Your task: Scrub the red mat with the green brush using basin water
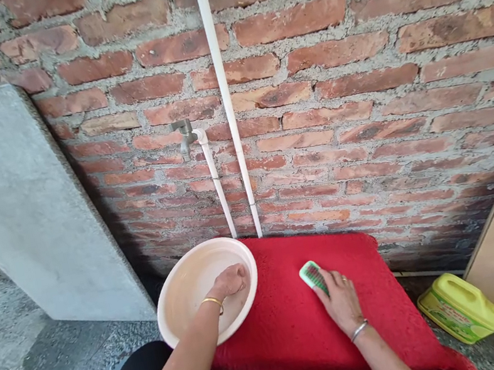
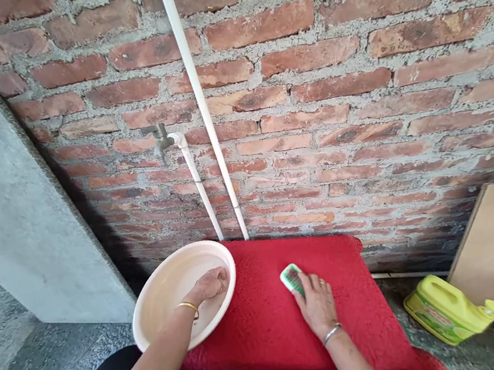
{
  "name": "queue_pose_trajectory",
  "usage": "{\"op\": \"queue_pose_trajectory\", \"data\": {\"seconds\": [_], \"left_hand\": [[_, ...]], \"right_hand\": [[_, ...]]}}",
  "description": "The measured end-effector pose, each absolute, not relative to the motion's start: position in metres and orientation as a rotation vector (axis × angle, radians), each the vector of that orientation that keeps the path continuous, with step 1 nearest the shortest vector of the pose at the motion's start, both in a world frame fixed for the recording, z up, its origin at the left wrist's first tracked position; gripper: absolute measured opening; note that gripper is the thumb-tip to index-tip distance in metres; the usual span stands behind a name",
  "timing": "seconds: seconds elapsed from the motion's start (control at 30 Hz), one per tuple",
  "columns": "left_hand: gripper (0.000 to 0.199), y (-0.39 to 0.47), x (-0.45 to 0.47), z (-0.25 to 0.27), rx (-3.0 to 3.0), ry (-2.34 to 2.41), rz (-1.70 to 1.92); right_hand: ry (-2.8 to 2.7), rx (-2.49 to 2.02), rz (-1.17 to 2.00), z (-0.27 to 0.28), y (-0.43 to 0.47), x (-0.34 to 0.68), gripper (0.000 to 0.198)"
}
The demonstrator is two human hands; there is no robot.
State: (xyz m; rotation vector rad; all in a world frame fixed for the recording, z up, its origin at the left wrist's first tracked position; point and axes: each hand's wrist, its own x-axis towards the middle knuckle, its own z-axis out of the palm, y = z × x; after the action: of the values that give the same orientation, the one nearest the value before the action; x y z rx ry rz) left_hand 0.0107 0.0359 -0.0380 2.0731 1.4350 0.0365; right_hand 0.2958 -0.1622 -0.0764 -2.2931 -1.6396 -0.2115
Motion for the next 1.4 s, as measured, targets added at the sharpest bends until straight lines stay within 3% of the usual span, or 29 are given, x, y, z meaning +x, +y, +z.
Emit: {"op": "queue_pose_trajectory", "data": {"seconds": [0.17,0.6,0.97,1.4], "left_hand": [[0.030,0.033,0.013,-0.033,2.062,1.446,0.012],[0.034,0.037,0.012,-0.037,2.119,1.438,-0.012],[0.033,0.035,0.015,-0.034,2.127,1.462,-0.066],[0.036,0.033,0.017,-0.029,2.122,1.471,-0.073]], "right_hand": [[-1.851,-2.052,-0.121,-0.081,-0.161,0.270,0.043],[-1.360,-2.503,-0.337,-0.079,-0.164,0.346,0.050],[-1.792,-2.120,-0.212,-0.088,-0.154,0.276,0.042],[-1.370,-2.470,-0.344,-0.085,-0.167,0.350,0.049]]}}
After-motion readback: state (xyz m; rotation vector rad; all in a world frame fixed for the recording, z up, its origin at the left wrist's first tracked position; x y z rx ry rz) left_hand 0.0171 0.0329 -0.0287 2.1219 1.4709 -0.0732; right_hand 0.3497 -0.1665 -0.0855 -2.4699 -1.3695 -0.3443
